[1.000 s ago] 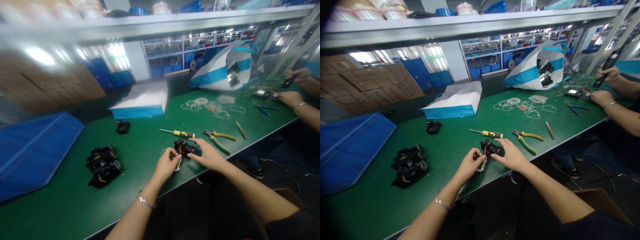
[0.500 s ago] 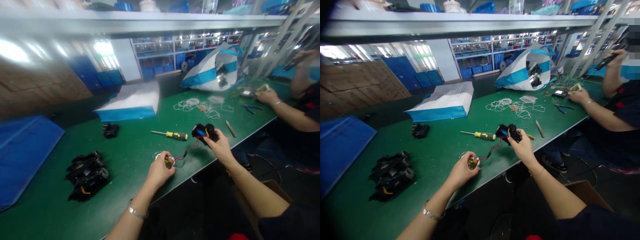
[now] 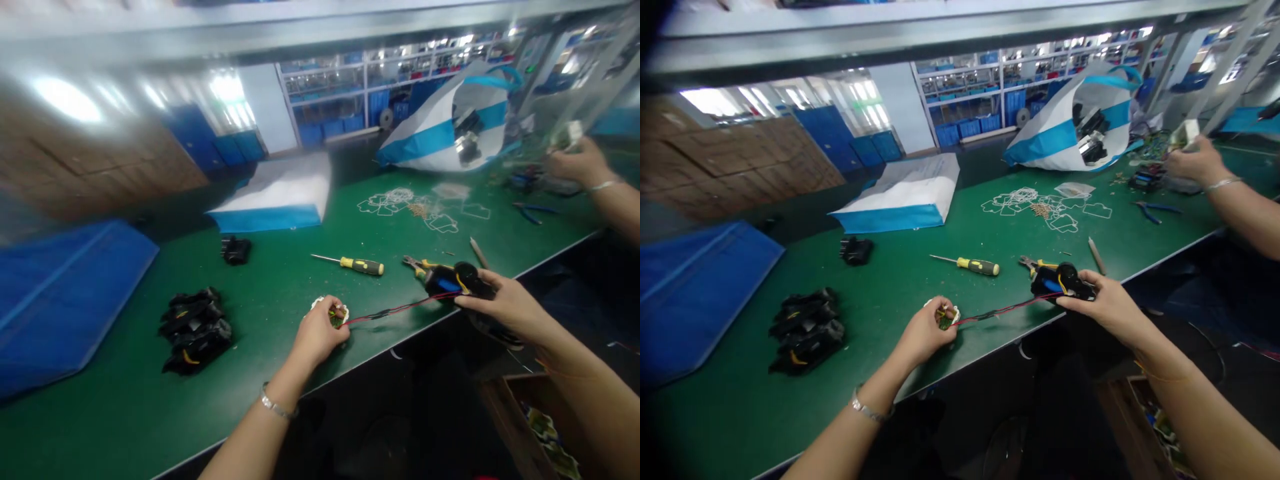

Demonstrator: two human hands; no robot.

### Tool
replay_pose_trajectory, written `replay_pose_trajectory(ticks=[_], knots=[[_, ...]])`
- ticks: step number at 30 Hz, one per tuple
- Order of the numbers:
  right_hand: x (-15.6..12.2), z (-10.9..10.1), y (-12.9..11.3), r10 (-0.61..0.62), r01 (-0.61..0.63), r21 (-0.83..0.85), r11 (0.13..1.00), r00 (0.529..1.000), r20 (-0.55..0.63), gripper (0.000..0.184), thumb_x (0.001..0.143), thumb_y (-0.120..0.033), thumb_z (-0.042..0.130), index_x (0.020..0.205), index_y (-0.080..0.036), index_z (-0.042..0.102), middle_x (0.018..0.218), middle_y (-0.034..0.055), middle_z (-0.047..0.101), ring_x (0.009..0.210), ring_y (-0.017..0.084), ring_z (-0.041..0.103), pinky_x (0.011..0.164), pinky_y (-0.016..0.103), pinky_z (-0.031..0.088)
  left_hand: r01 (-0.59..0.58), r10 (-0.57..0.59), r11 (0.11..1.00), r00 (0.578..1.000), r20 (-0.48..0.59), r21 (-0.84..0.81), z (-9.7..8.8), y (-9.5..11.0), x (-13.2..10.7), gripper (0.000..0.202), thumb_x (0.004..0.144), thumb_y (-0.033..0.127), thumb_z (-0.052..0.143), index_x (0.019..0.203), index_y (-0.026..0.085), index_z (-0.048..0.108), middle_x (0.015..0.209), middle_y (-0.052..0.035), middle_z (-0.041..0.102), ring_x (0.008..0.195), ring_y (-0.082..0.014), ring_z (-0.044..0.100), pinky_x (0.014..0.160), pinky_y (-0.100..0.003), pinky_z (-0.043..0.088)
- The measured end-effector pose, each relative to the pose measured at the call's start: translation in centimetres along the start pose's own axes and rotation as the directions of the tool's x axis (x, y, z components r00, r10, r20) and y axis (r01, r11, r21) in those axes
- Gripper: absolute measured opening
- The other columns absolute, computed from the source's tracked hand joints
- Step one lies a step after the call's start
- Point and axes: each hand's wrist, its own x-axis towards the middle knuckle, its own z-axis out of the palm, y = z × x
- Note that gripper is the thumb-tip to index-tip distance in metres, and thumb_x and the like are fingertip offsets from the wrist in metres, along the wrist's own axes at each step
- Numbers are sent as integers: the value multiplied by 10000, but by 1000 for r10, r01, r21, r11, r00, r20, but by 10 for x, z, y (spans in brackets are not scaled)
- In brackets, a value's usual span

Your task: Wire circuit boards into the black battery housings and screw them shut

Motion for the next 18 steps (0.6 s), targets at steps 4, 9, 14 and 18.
replay_pose_trajectory(ticks=[4, 9, 14, 18], knots=[[-1, 11, 1, 10, -14, -19, 1000, 974, -227, 511, 608, -509, 748, 977, -170, 650, 908, 84, 691, 814, 250, 639, 732, 320, 482, -5, 5, 1000, 1000, -18, -1, 1, 1, -2, 336, 629, 198, 634, 947, 230, 532, 906, 1, 634, 798, -145, 586, 747, -252, 437], [8, 23, 12, -49, 56, 9, 998, 943, -330, 465, 617, -489, 745, 957, -183, 659, 897, 61, 689, 809, 229, 635, 741, 310, 473, -5, 5, 1000, 1000, -15, 15, 0, 2, -2, 354, 624, 209, 641, 961, 223, 534, 917, -5, 631, 792, -145, 580, 736, -252, 437], [14, 25, 23, -257, 213, -150, 966, 871, -419, 364, 668, -455, 720, 906, -193, 637, 931, 50, 642, 839, 196, 604, 754, 279, 449, -9, 9, 1000, 1000, -12, 26, -1, 2, -1, 354, 629, 221, 647, 964, 222, 532, 912, -1, 636, 770, -141, 575, 703, -243, 433], [21, 32, 13, -132, 134, -26, 991, 897, -422, 437, 637, -493, 738, 920, -175, 639, 867, 47, 637, 780, 201, 603, 726, 302, 469, -16, 17, 999, 1000, -16, 47, -1, 2, 1, 331, 631, 221, 651, 942, 224, 540, 895, -1, 636, 777, -146, 581, 724, -252, 442]])
